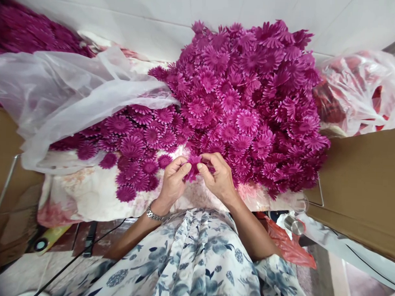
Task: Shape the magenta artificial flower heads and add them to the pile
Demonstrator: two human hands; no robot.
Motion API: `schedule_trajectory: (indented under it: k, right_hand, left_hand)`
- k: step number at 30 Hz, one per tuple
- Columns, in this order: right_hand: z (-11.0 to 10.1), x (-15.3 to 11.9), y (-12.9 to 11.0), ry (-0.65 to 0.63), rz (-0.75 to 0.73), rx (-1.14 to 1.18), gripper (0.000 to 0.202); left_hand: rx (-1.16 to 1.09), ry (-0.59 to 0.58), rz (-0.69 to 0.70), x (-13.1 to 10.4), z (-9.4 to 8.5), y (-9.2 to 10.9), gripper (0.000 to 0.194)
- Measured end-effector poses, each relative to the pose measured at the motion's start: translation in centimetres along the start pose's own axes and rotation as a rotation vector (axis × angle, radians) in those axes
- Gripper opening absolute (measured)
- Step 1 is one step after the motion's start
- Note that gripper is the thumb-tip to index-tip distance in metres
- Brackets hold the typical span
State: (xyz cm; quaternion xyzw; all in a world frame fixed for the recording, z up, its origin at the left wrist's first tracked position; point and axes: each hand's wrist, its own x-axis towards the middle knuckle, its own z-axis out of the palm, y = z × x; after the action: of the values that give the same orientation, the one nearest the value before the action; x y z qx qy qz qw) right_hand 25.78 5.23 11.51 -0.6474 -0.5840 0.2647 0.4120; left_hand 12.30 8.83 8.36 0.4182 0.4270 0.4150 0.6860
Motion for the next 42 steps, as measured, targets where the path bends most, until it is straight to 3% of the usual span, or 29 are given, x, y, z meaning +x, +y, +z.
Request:
schedule_trajectory:
  k: [6,9,11,15,17,19,23,25,28,33,37,42]
  right_hand:
    - [0.1,0.5,-0.4,-0.057,-0.123,-0.064,0.012]
    - [-1.1,1.9,-0.5,0.149,-0.174,-0.145,0.013]
    - [-3.2,3.6,-0.4,0.328,-0.194,-0.267,0.013]
    - [-7.9,7.0,-0.1,0.579,-0.163,-0.467,0.016]
    - [-8.6,7.3,-0.1,0.635,-0.181,-0.507,0.029]
    - [-7.4,6.3,-0.3,0.57,-0.227,-0.507,0.029]
    - [-1.9,2.6,-0.5,0.081,-0.328,-0.365,0.009]
    - [0.3,1.4,-0.3,-0.035,-0.314,-0.348,0.004]
    - [1.5,1.0,0.2,-0.02,-0.261,-0.32,0.007]
    - [0.5,1.5,0.1,-0.051,-0.179,-0.125,0.009]
    - [0.8,1.3,0.2,0.049,-0.215,-0.183,0.007]
    - [1.4,1.1,0.8,0.069,-0.213,-0.186,0.005]
  left_hand:
    - [-0.006,0.017,0.013,0.0,-0.1,0.4,0.026]
    - [-0.07,0.141,-0.011,0.4,-0.6,0.2,0.031]
    - [-0.11,0.185,-0.028,0.8,-0.8,0.0,0.032]
    - [-0.226,0.165,-0.089,1.1,-0.4,0.3,0.03]
    - [-0.316,0.122,-0.148,1.1,0.1,0.6,0.029]
    - [-0.374,0.104,-0.188,1.1,0.6,1.0,0.027]
    - [-0.385,0.142,-0.198,1.1,1.1,1.4,0.023]
    - [-0.391,0.125,-0.22,1.0,1.2,1.3,0.022]
    - [-0.401,0.105,-0.253,0.8,1.3,1.3,0.029]
    - [-0.424,0.075,-0.249,0.6,1.1,1.4,0.024]
    - [-0.377,0.065,-0.21,0.4,1.0,1.1,0.029]
    - [-0.332,0.006,-0.197,0.1,0.9,0.9,0.038]
